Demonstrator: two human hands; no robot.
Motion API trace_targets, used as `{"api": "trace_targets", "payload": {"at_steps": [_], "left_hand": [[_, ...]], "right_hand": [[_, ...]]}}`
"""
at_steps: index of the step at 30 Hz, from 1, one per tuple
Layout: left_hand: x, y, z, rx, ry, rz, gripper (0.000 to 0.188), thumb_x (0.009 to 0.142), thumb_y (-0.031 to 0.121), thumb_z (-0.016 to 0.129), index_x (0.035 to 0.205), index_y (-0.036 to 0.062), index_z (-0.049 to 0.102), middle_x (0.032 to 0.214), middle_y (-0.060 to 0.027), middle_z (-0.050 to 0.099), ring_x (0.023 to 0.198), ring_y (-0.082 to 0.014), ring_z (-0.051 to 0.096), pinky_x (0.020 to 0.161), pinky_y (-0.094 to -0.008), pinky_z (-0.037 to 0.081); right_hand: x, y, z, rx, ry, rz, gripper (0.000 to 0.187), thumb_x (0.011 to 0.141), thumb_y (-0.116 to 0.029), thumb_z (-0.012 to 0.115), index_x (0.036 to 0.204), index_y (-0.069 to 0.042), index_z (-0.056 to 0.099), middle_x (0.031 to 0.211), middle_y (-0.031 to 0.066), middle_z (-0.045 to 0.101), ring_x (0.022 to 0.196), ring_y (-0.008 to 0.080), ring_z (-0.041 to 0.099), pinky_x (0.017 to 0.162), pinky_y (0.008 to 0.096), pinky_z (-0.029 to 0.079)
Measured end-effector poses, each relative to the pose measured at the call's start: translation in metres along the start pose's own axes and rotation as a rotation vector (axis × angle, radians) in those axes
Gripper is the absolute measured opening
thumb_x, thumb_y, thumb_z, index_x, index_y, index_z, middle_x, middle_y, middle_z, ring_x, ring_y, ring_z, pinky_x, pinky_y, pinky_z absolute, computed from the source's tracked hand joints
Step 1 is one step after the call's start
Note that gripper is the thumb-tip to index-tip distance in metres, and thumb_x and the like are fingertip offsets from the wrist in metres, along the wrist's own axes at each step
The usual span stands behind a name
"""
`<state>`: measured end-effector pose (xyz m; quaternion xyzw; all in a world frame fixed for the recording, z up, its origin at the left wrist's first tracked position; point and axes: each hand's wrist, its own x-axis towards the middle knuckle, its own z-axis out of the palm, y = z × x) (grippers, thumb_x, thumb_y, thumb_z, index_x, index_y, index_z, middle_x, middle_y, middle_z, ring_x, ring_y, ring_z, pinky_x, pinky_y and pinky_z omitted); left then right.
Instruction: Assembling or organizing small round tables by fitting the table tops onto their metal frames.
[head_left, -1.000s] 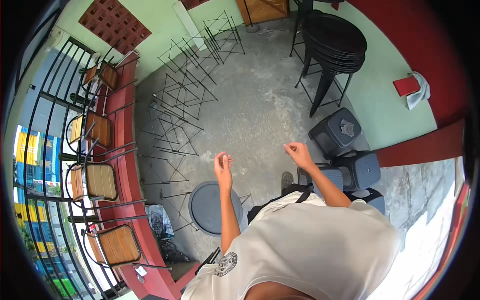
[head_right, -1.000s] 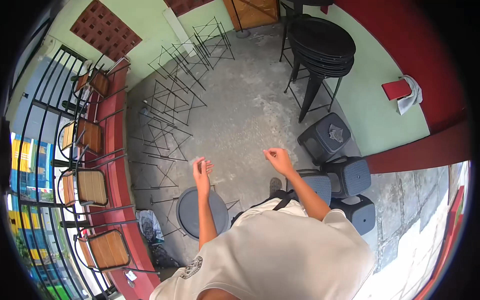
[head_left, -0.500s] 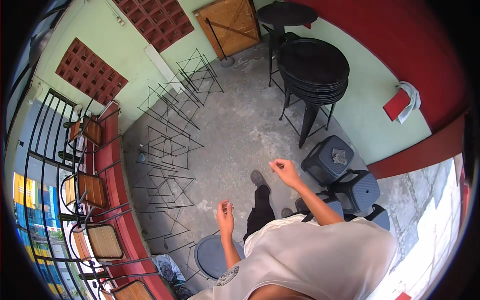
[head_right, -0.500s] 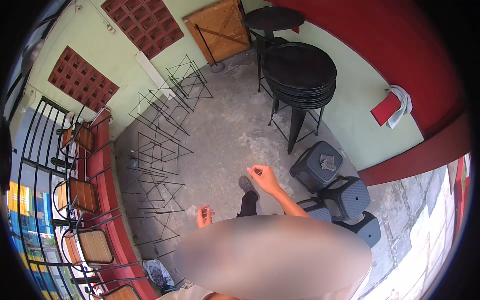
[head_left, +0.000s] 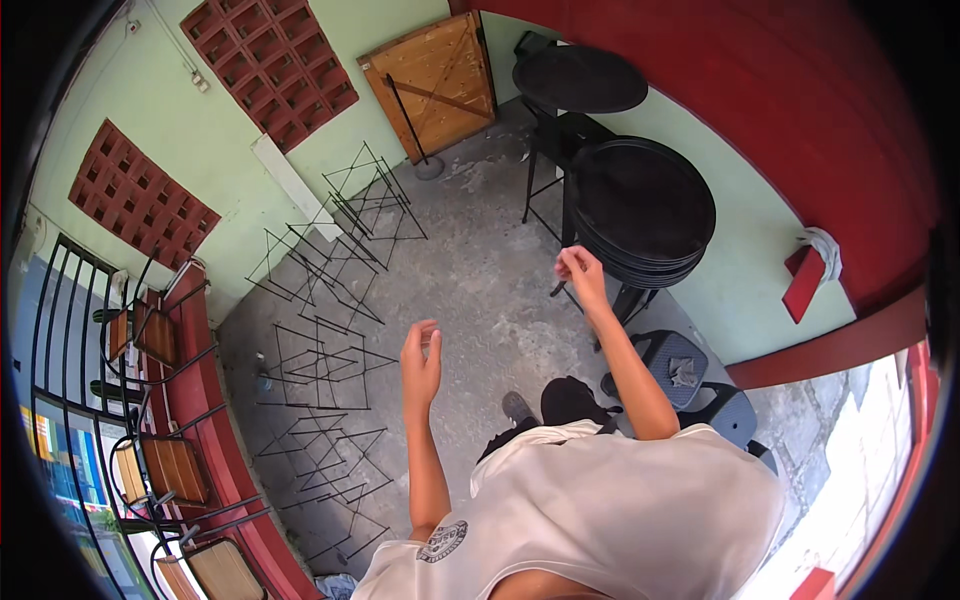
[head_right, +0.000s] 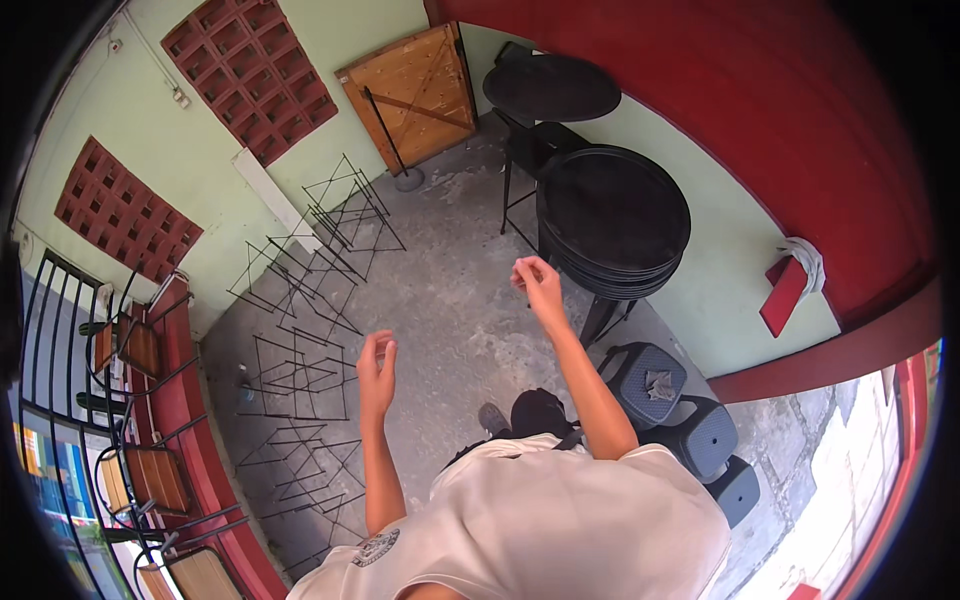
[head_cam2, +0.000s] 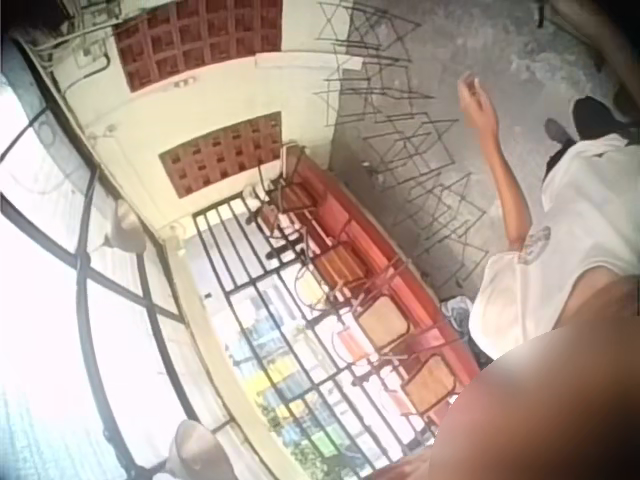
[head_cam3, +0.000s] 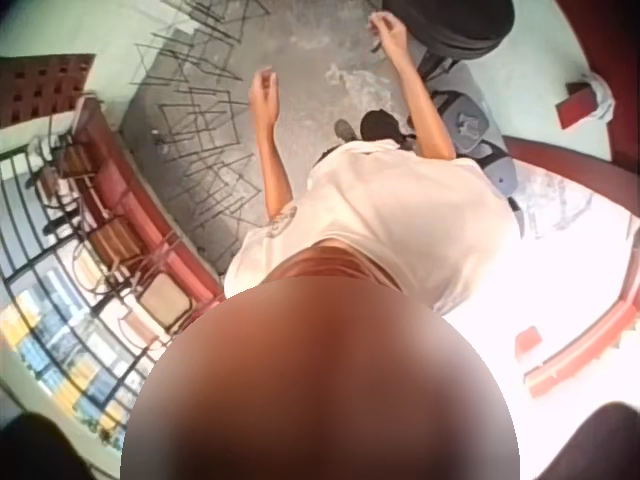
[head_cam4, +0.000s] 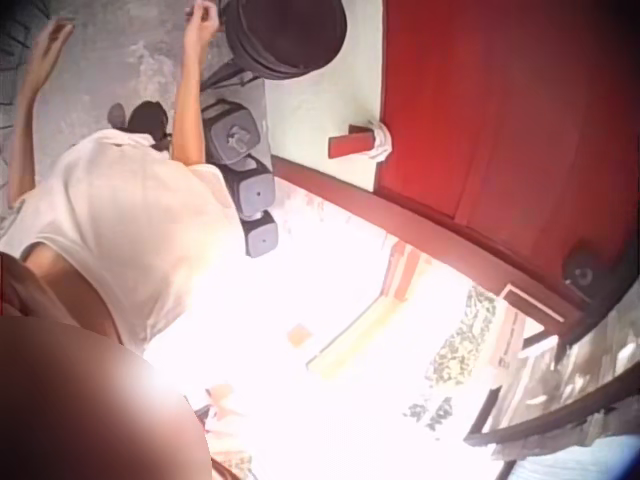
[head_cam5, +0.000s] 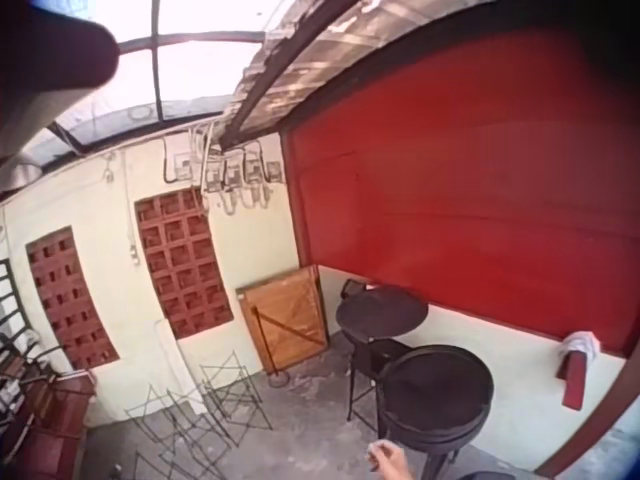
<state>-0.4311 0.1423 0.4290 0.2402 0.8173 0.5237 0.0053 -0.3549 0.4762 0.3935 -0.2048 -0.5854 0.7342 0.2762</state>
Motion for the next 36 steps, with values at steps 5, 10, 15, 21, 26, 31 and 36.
{"api": "trace_targets", "payload": {"at_steps": [5, 10, 15, 21, 26, 31, 36], "left_hand": [[0.086, 0.026, -0.005, -0.104, 0.024, -0.005, 0.023, 0.103, 0.016, 0.058, 0.119, 0.0003, 0.062, 0.104, -0.0123, 0.072, 0.098, -0.0217, 0.069, 0.089, -0.0348, 0.053], [0.113, -0.014, 0.011, -0.160, 0.008, -0.145, 0.023, 0.104, 0.016, 0.058, 0.120, 0.0011, 0.062, 0.104, -0.0110, 0.073, 0.098, -0.0189, 0.069, 0.091, -0.0332, 0.052], [0.124, -0.057, 0.014, -0.266, 0.094, -0.395, 0.024, 0.105, 0.018, 0.058, 0.122, 0.0021, 0.060, 0.105, -0.0100, 0.071, 0.097, -0.0190, 0.069, 0.087, -0.0321, 0.052], [0.181, -0.079, 0.026, -0.239, 0.422, -0.560, 0.024, 0.106, 0.022, 0.055, 0.122, 0.0042, 0.059, 0.106, -0.0089, 0.069, 0.094, -0.0172, 0.068, 0.081, -0.0303, 0.051], [0.248, -0.075, 0.043, -0.223, 0.478, -0.584, 0.024, 0.106, 0.022, 0.055, 0.121, 0.0044, 0.060, 0.104, -0.0081, 0.070, 0.094, -0.0166, 0.068, 0.080, -0.0298, 0.050], [0.294, -0.071, 0.046, -0.203, 0.418, -0.613, 0.025, 0.105, 0.022, 0.056, 0.122, 0.0044, 0.060, 0.103, -0.0072, 0.070, 0.095, -0.0163, 0.068, 0.081, -0.0297, 0.050], [0.345, -0.091, 0.043, -0.242, 0.390, -0.617, 0.027, 0.105, 0.024, 0.056, 0.123, 0.0043, 0.059, 0.103, -0.0083, 0.071, 0.097, -0.0174, 0.069, 0.083, -0.0306, 0.051]], "right_hand": [[0.111, -0.024, 0.025, 0.297, 0.088, -0.028, 0.030, 0.104, -0.030, 0.060, 0.124, -0.008, 0.062, 0.110, 0.0059, 0.068, 0.101, 0.0146, 0.065, 0.085, 0.0323, 0.055], [0.269, -0.017, -0.012, 0.635, 0.286, 0.184, 0.060, 0.096, -0.030, 0.070, 0.147, -0.007, 0.047, 0.142, 0.0154, 0.051, 0.132, 0.0289, 0.052, 0.110, 0.0455, 0.048], [0.439, 0.006, -0.091, 0.596, 0.513, 0.199, 0.081, 0.087, -0.036, 0.078, 0.155, -0.016, 0.038, 0.162, 0.0164, 0.023, 0.144, 0.0284, 0.038, 0.115, 0.0437, 0.041], [0.526, 0.029, -0.131, 0.840, 0.395, 0.096, 0.052, 0.093, -0.021, 0.070, 0.139, -0.003, 0.053, 0.143, 0.0125, 0.055, 0.131, 0.0330, 0.052, 0.112, 0.0492, 0.043], [0.559, 0.074, -0.199, 0.768, 0.472, 0.210, 0.044, 0.087, -0.002, 0.061, 0.131, 0.003, 0.057, 0.135, 0.0166, 0.060, 0.123, 0.0331, 0.058, 0.108, 0.0472, 0.048], [0.525, 0.055, -0.163, 0.693, 0.521, 0.197, 0.045, 0.083, 0.001, 0.062, 0.127, 0.008, 0.057, 0.133, 0.0171, 0.061, 0.121, 0.0311, 0.059, 0.107, 0.0414, 0.048], [0.483, -0.014, -0.088, 0.561, 0.520, 0.115, 0.050, 0.085, -0.003, 0.062, 0.132, 0.012, 0.053, 0.138, 0.0195, 0.056, 0.126, 0.0302, 0.056, 0.110, 0.0404, 0.046]]}}
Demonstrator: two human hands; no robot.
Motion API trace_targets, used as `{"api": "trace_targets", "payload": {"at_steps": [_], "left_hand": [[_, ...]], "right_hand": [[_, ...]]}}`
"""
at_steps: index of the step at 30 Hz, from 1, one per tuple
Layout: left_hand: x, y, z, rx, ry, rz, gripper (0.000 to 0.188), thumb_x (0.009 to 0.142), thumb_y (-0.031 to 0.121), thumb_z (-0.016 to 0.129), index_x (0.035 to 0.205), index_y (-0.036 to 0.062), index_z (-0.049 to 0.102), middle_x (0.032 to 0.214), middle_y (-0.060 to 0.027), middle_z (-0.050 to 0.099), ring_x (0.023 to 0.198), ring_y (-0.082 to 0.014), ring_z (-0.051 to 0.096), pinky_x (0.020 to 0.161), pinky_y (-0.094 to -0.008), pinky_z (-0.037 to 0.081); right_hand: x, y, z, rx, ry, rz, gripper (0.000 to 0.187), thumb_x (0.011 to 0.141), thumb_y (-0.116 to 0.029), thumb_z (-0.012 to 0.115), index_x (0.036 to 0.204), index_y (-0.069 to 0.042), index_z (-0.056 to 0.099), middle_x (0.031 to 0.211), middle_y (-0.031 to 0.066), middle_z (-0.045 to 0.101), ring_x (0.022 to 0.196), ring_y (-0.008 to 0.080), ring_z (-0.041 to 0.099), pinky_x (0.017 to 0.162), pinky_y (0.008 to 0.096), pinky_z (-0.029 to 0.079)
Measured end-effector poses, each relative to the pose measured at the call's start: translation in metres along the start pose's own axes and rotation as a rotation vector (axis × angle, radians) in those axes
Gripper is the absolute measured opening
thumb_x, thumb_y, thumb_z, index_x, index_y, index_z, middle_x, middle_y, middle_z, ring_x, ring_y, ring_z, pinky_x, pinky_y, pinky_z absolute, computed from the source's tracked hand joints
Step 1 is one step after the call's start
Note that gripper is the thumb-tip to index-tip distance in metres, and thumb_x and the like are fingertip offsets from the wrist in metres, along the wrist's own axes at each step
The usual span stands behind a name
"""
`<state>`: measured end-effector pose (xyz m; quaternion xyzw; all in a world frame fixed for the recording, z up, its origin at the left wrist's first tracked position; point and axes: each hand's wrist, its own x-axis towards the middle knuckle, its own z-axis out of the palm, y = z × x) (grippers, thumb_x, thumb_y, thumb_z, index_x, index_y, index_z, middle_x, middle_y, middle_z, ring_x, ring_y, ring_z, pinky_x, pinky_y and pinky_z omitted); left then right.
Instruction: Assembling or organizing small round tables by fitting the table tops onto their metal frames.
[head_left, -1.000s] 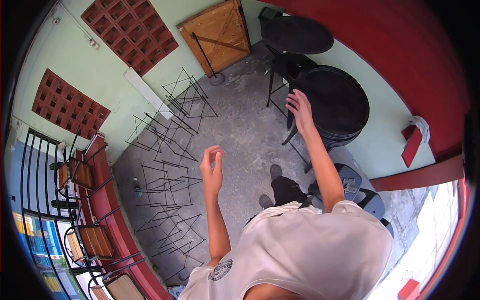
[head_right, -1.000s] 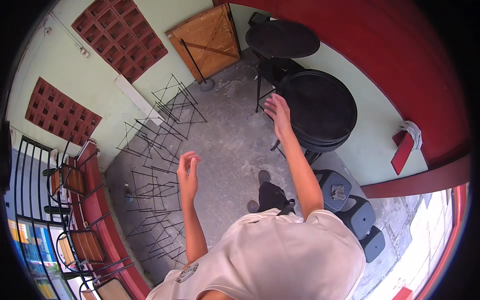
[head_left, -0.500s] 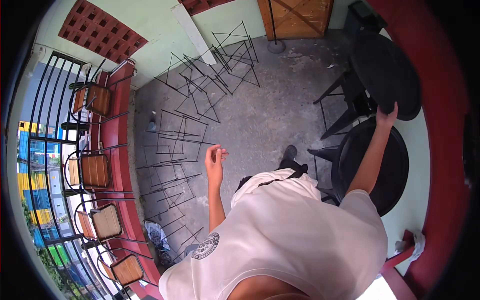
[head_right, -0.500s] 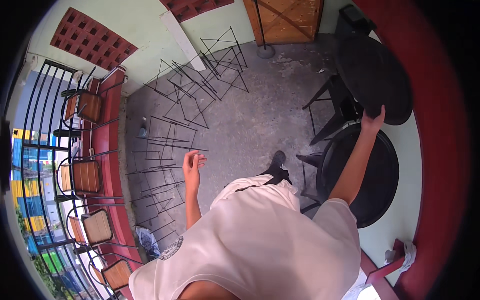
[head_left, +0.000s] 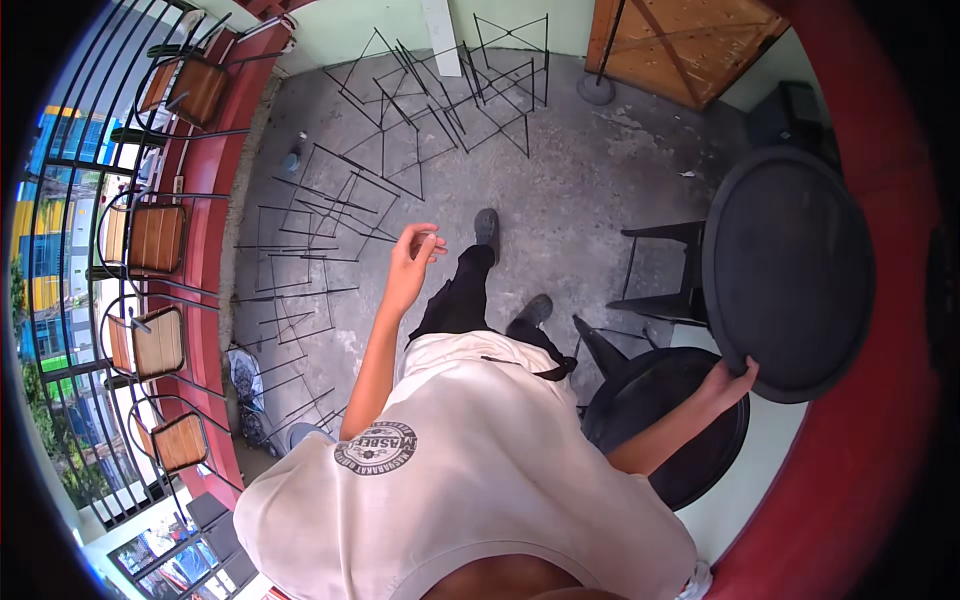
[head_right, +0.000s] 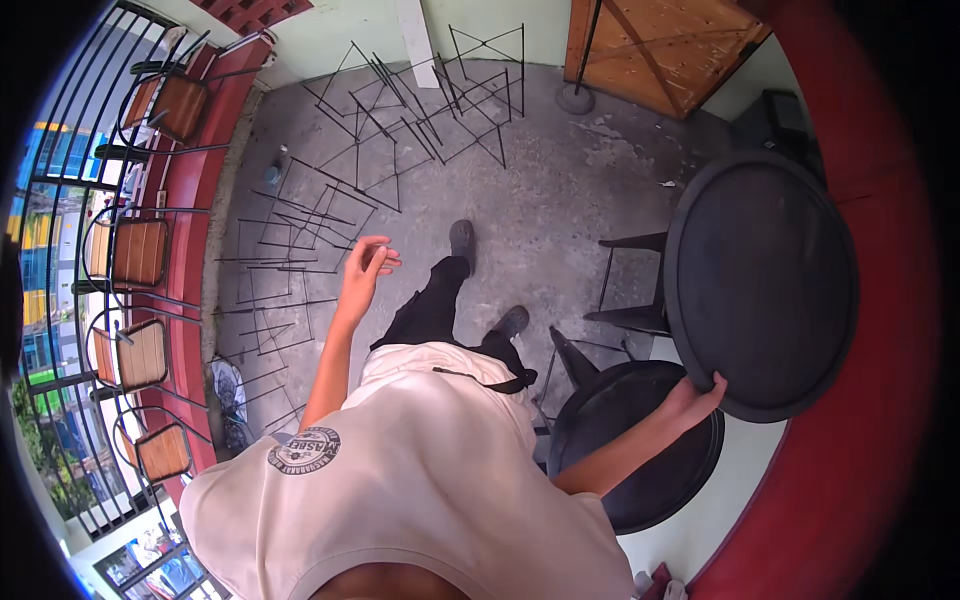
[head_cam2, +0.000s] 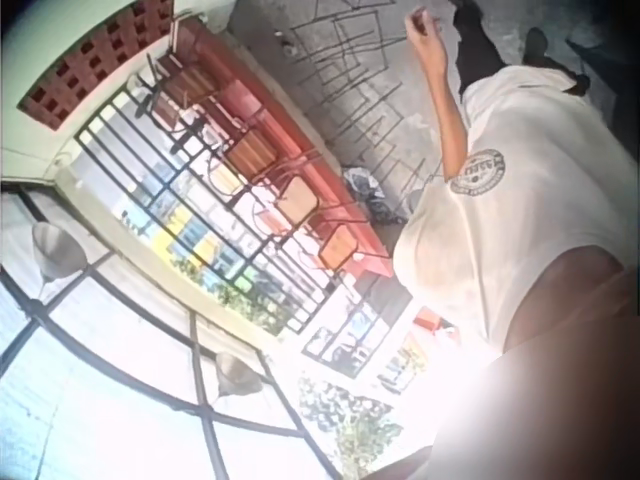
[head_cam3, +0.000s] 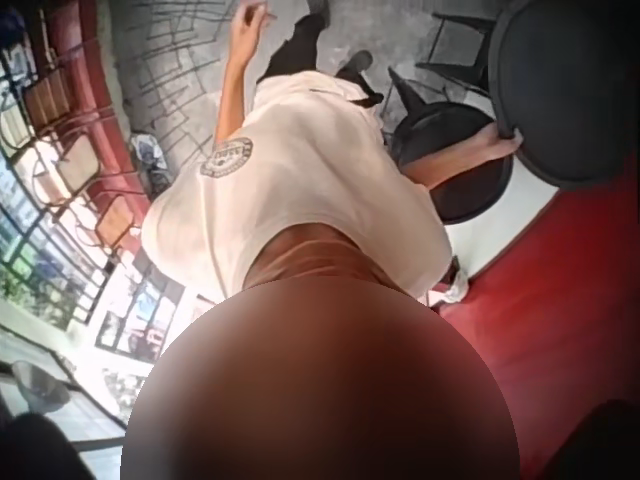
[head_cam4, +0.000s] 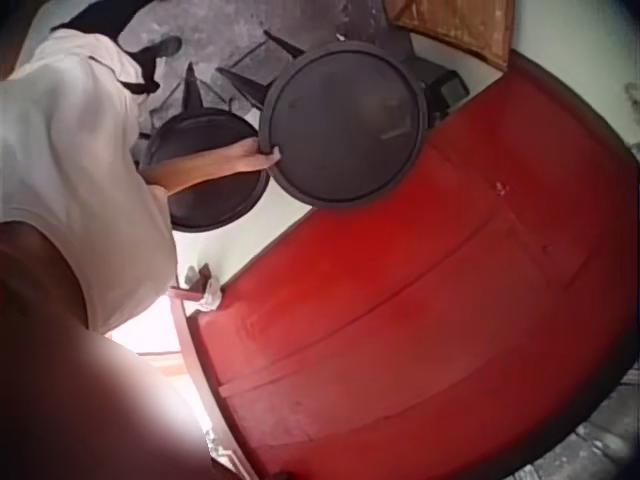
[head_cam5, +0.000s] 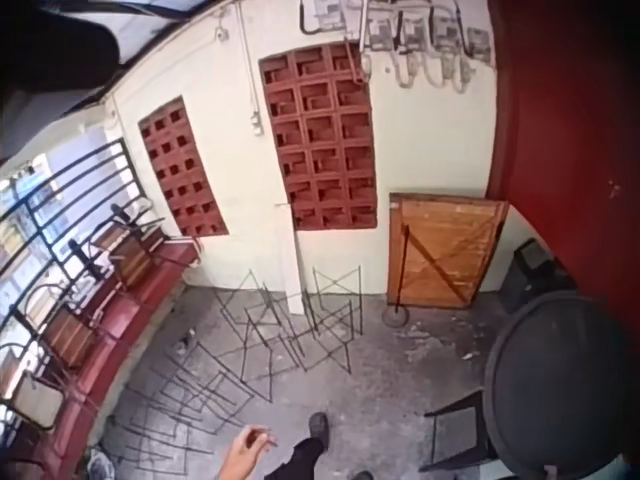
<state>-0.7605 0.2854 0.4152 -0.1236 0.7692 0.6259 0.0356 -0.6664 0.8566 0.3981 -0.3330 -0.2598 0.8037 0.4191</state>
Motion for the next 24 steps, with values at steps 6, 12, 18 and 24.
{"api": "trace_targets", "payload": {"at_steps": [6, 12, 18, 24], "left_hand": [[0.080, 0.025, 0.037, -0.396, -0.176, -0.133, 0.049, 0.107, 0.046, 0.048, 0.136, 0.0071, 0.048, 0.121, -0.0152, 0.065, 0.107, -0.0247, 0.069, 0.090, -0.0369, 0.055], [0.209, 0.016, 0.049, -0.792, -0.341, -0.218, 0.070, 0.105, 0.056, 0.048, 0.150, 0.0034, 0.038, 0.146, -0.0197, 0.052, 0.132, -0.0299, 0.055, 0.103, -0.0459, 0.051], [0.310, -0.034, -0.022, -0.896, -0.074, -0.554, 0.044, 0.095, 0.011, 0.067, 0.133, 0.0004, 0.049, 0.117, -0.0178, 0.067, 0.105, -0.0283, 0.070, 0.086, -0.0450, 0.062], [0.354, -0.045, -0.088, -0.682, 0.445, -0.468, 0.038, 0.092, 0.006, 0.064, 0.128, -0.0015, 0.054, 0.116, -0.0156, 0.066, 0.103, -0.0240, 0.067, 0.089, -0.0356, 0.054]], "right_hand": [[-0.081, 0.033, 0.106, -0.126, -0.102, 0.128, 0.057, 0.083, -0.005, 0.064, 0.136, 0.011, 0.051, 0.141, 0.0170, 0.055, 0.128, 0.0299, 0.053, 0.114, 0.0421, 0.042], [-0.100, 0.180, 0.175, -0.268, -0.137, 0.480, 0.051, 0.086, -0.011, 0.062, 0.134, 0.002, 0.055, 0.139, 0.0134, 0.058, 0.129, 0.0294, 0.055, 0.115, 0.0440, 0.040], [-0.096, 0.364, 0.212, -0.501, -0.315, 0.847, 0.049, 0.087, -0.010, 0.061, 0.134, 0.002, 0.054, 0.136, 0.0120, 0.061, 0.126, 0.0277, 0.057, 0.114, 0.0408, 0.042], [-0.103, 0.504, 0.253, -0.761, -0.487, 1.199, 0.058, 0.101, -0.039, 0.062, 0.143, -0.001, 0.050, 0.142, 0.0076, 0.059, 0.132, 0.0265, 0.054, 0.117, 0.0419, 0.037]]}}
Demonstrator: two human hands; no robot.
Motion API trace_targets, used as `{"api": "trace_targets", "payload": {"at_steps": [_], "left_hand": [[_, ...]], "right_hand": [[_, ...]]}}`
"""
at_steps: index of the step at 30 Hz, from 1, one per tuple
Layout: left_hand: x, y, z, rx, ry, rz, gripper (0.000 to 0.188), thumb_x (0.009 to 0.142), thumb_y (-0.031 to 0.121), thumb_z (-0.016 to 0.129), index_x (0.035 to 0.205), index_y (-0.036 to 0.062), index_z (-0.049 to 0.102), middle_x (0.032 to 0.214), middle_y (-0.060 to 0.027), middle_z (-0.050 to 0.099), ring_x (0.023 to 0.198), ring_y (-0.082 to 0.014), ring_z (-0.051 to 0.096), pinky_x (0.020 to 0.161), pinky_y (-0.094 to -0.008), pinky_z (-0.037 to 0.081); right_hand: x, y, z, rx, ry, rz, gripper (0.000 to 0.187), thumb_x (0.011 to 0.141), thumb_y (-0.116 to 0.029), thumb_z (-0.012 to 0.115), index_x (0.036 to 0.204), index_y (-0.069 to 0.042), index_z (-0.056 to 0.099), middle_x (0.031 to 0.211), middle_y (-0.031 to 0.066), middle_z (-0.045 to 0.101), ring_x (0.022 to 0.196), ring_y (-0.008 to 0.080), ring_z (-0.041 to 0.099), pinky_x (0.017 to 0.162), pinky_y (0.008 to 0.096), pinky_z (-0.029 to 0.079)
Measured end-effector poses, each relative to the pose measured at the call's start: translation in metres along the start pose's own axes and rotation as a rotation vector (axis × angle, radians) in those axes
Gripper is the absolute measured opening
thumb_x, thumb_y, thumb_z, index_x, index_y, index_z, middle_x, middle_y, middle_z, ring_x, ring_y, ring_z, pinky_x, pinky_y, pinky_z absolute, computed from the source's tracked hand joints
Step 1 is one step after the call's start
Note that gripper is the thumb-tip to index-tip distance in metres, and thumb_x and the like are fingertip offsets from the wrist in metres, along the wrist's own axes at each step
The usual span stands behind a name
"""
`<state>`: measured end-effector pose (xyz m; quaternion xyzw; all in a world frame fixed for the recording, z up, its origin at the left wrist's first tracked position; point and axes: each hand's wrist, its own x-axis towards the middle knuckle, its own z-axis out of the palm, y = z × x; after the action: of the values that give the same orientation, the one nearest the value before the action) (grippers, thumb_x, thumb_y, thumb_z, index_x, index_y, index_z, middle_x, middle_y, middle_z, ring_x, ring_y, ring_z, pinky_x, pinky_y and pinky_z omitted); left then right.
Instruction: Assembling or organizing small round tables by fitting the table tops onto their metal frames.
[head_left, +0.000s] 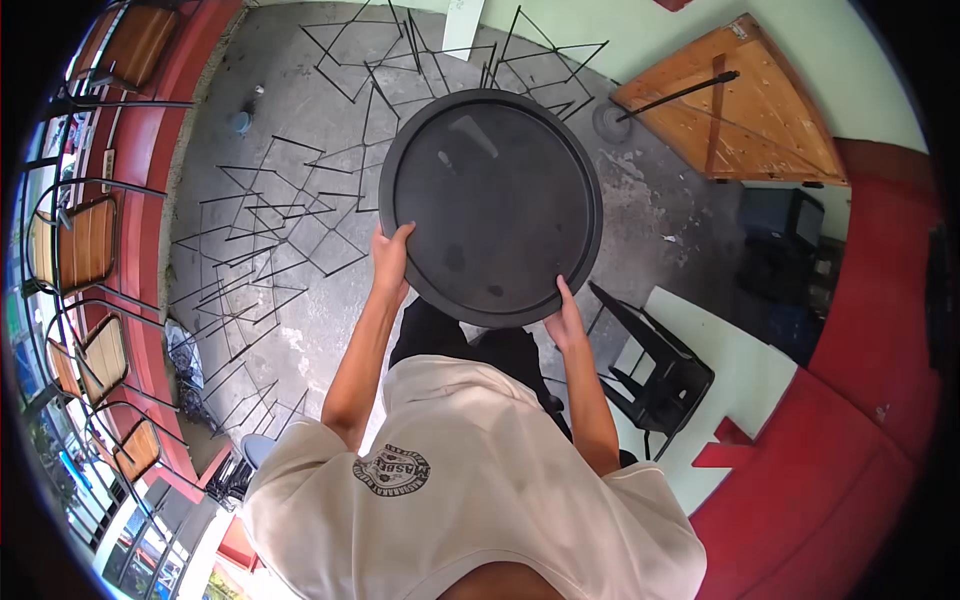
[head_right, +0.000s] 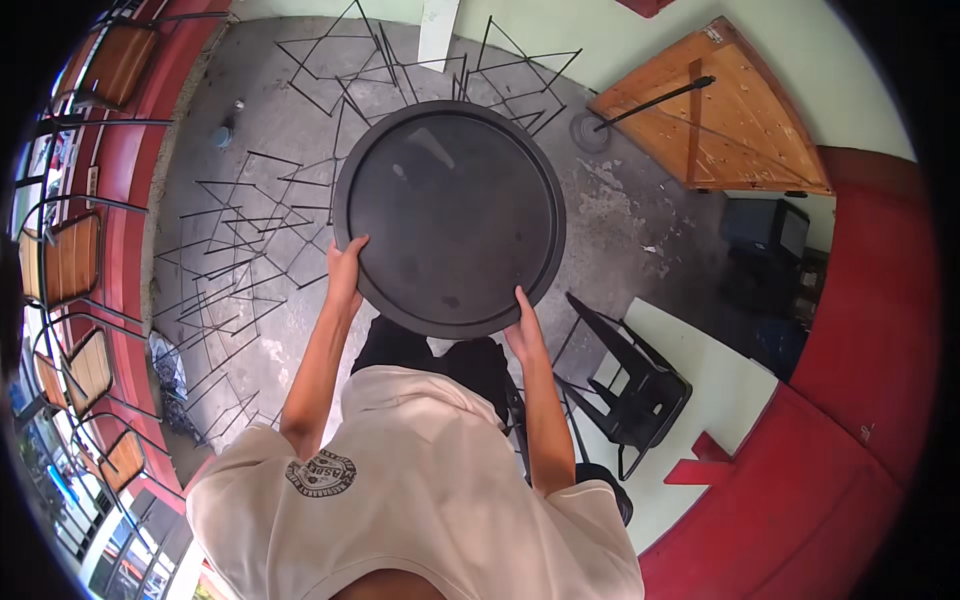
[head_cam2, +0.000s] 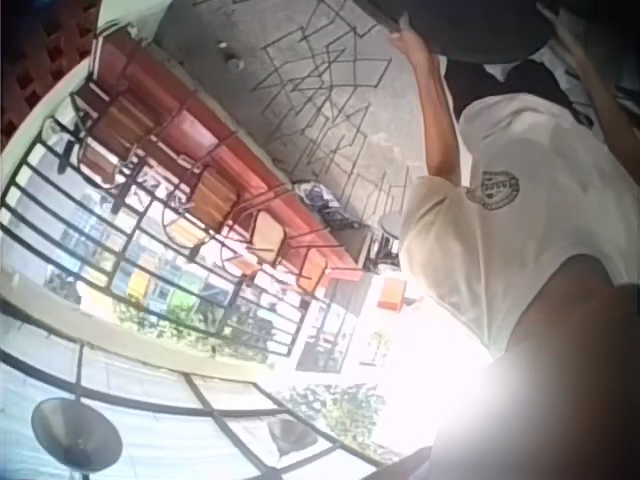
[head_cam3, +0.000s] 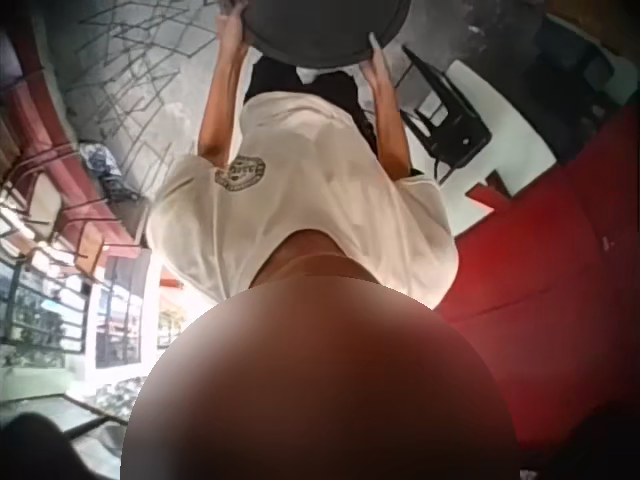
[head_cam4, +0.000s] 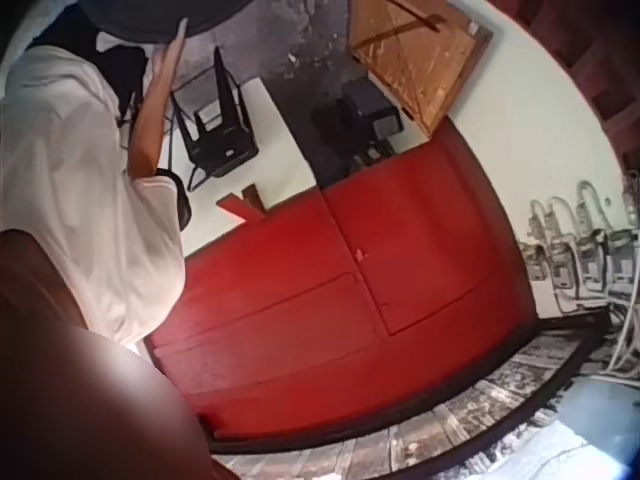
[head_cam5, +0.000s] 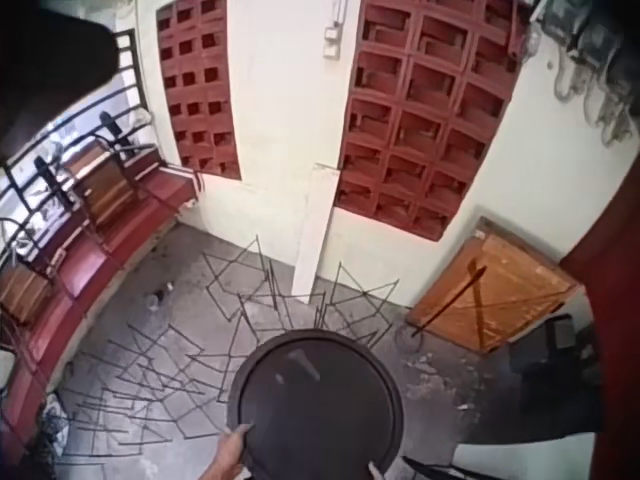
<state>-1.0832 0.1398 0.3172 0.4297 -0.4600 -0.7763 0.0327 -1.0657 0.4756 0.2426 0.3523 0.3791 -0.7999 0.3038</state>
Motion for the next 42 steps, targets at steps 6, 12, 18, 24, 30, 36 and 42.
{"api": "trace_targets", "payload": {"at_steps": [6, 12, 18, 24, 30, 36, 42], "left_hand": [[0.038, 0.019, 0.018, 0.209, 0.268, 0.272, 0.038, 0.090, 0.003, 0.063, 0.127, -0.0055, 0.057, 0.118, -0.0124, 0.065, 0.107, -0.0206, 0.061, 0.098, -0.0318, 0.046], [0.054, 0.029, -0.018, 0.180, 0.636, 0.263, 0.051, 0.088, 0.003, 0.066, 0.136, -0.0006, 0.048, 0.128, -0.0162, 0.059, 0.115, -0.0273, 0.061, 0.098, -0.0358, 0.052], [0.073, 0.021, -0.009, 0.185, 0.715, 0.094, 0.062, 0.089, 0.005, 0.063, 0.145, 0.0002, 0.037, 0.137, -0.0150, 0.052, 0.121, -0.0256, 0.055, 0.105, -0.0362, 0.045], [0.074, 0.002, -0.038, 0.250, 0.739, 0.109, 0.056, 0.089, 0.006, 0.064, 0.141, 0.0028, 0.043, 0.132, -0.0140, 0.056, 0.117, -0.0253, 0.059, 0.101, -0.0372, 0.050], [0.055, -0.006, -0.049, 0.337, 0.710, 0.189, 0.051, 0.088, 0.000, 0.064, 0.138, -0.0019, 0.051, 0.134, -0.0123, 0.057, 0.120, -0.0237, 0.055, 0.106, -0.0349, 0.043], [0.004, -0.014, -0.084, 0.411, 0.666, 0.181, 0.053, 0.092, 0.003, 0.061, 0.142, 0.0016, 0.045, 0.136, -0.0133, 0.056, 0.119, -0.0243, 0.060, 0.103, -0.0361, 0.050], [-0.075, -0.050, -0.121, 0.387, 0.701, 0.271, 0.053, 0.090, 0.003, 0.063, 0.141, 0.0012, 0.047, 0.135, -0.0135, 0.057, 0.118, -0.0244, 0.060, 0.103, -0.0365, 0.049]], "right_hand": [[0.195, 0.002, -0.110, -1.028, 0.194, -0.289, 0.054, 0.098, -0.038, 0.067, 0.137, -0.004, 0.054, 0.135, 0.0132, 0.061, 0.123, 0.0282, 0.058, 0.098, 0.0423, 0.049], [0.354, -0.063, 0.044, -1.640, 0.251, -0.847, 0.064, 0.086, -0.019, 0.073, 0.142, -0.002, 0.048, 0.132, 0.0228, 0.058, 0.125, 0.0424, 0.052, 0.107, 0.0485, 0.043], [0.521, -0.075, 0.020, -1.485, 0.387, -0.515, 0.053, 0.081, -0.031, 0.075, 0.126, -0.006, 0.060, 0.123, 0.0226, 0.066, 0.115, 0.0408, 0.061, 0.097, 0.0472, 0.049], [0.511, -0.029, 0.024, -1.247, 0.443, -0.347, 0.041, 0.086, -0.045, 0.070, 0.091, -0.004, 0.066, 0.087, 0.0194, 0.072, 0.089, 0.0404, 0.069, 0.078, 0.0470, 0.052], [0.414, 0.016, -0.015, -1.106, 0.543, -0.443, 0.044, 0.091, -0.043, 0.069, 0.077, -0.003, 0.058, 0.066, 0.0123, 0.061, 0.062, 0.0267, 0.059, 0.063, 0.0412, 0.046], [0.327, 0.057, -0.052, -1.123, 0.646, -0.456, 0.049, 0.095, -0.046, 0.066, 0.071, -0.004, 0.054, 0.062, 0.0106, 0.057, 0.058, 0.0247, 0.053, 0.060, 0.0432, 0.041], [0.263, 0.101, -0.092, -1.161, 0.710, -0.445, 0.053, 0.096, -0.049, 0.063, 0.072, -0.003, 0.055, 0.063, 0.0133, 0.057, 0.059, 0.0312, 0.053, 0.060, 0.0449, 0.040]]}}
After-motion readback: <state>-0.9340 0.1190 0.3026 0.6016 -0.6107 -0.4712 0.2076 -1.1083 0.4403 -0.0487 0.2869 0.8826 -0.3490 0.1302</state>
